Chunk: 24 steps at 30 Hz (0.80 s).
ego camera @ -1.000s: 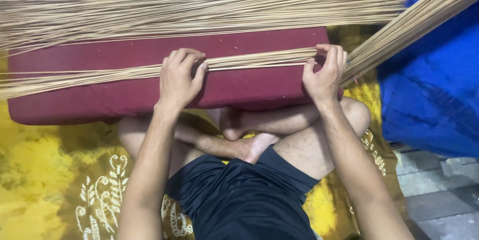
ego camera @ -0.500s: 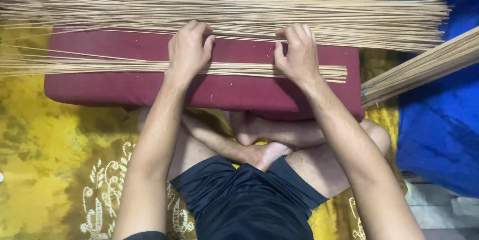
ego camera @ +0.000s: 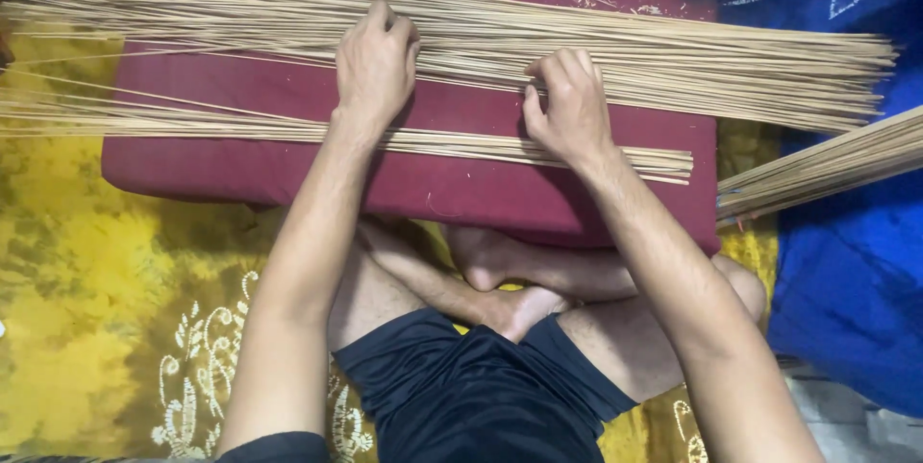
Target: Organizing and aligning thin wooden sticks into a bundle on a padded surface.
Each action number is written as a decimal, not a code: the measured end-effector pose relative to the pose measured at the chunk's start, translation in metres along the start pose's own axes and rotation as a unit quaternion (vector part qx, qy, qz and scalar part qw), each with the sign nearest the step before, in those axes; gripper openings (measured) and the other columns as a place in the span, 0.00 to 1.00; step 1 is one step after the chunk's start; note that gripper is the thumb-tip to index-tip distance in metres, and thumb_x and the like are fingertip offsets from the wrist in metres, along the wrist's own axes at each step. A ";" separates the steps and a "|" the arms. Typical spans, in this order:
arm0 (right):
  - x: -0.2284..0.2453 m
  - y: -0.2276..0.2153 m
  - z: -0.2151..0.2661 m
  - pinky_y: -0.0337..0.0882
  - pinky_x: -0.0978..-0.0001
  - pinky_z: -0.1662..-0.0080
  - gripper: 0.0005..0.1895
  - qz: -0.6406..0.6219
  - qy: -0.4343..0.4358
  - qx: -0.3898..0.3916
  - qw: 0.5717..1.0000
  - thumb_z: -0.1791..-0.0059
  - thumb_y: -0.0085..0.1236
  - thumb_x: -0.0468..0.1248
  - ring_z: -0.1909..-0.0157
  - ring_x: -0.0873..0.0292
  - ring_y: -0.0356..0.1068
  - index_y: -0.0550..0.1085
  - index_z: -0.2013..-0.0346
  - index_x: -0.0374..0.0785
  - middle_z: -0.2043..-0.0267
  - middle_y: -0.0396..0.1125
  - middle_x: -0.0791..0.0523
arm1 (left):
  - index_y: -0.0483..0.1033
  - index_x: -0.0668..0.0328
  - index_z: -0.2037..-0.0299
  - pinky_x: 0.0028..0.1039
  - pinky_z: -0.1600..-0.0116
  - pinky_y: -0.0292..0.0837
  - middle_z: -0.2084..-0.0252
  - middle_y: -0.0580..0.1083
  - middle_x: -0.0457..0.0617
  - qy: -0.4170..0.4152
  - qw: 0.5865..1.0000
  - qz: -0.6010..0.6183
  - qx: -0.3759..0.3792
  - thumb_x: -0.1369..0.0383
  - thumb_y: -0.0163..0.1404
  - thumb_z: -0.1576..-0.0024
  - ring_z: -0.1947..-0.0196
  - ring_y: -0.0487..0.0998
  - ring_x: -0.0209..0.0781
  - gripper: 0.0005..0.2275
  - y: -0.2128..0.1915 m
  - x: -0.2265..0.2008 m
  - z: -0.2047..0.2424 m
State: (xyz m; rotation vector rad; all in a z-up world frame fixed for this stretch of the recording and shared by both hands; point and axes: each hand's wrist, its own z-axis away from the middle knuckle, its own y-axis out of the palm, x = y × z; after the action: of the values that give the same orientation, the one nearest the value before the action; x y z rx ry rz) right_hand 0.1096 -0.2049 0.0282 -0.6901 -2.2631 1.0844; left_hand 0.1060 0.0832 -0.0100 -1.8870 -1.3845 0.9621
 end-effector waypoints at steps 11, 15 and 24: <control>0.020 -0.022 -0.002 0.61 0.56 0.57 0.08 0.020 -0.024 -0.025 0.999 0.53 0.56 0.32 0.57 0.48 0.62 0.73 0.59 0.35 0.59 0.66 0.52 | 0.76 0.56 0.65 0.41 0.63 0.64 0.60 0.69 0.51 0.054 0.993 -0.079 -0.067 0.74 0.60 0.50 0.64 0.68 0.52 0.06 -0.044 -0.022 -0.007; 0.043 -0.039 -0.009 0.63 0.52 0.51 0.17 0.061 -0.027 -0.057 0.996 0.52 0.58 0.32 0.43 0.43 0.64 0.71 0.48 0.34 0.43 0.64 0.45 | 0.72 0.55 0.66 0.36 0.59 0.60 0.65 0.71 0.48 0.097 0.986 -0.087 -0.101 0.79 0.53 0.47 0.65 0.69 0.48 0.06 -0.078 -0.056 0.004; -0.004 -0.036 0.023 0.60 0.58 0.51 0.07 0.149 -0.110 -0.025 0.982 0.45 0.65 0.35 0.58 0.52 0.65 0.73 0.56 0.42 0.61 0.67 0.56 | 0.82 0.52 0.54 0.35 0.57 0.60 0.62 0.78 0.42 0.131 0.988 -0.001 -0.078 0.78 0.54 0.41 0.65 0.75 0.45 0.10 -0.100 -0.062 0.060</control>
State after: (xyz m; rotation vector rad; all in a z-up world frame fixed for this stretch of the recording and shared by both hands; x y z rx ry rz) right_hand 0.0899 -0.2388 0.0439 -0.9981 -2.4328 1.3030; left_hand -0.0078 0.0535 0.0500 -2.0417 -1.3341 0.5928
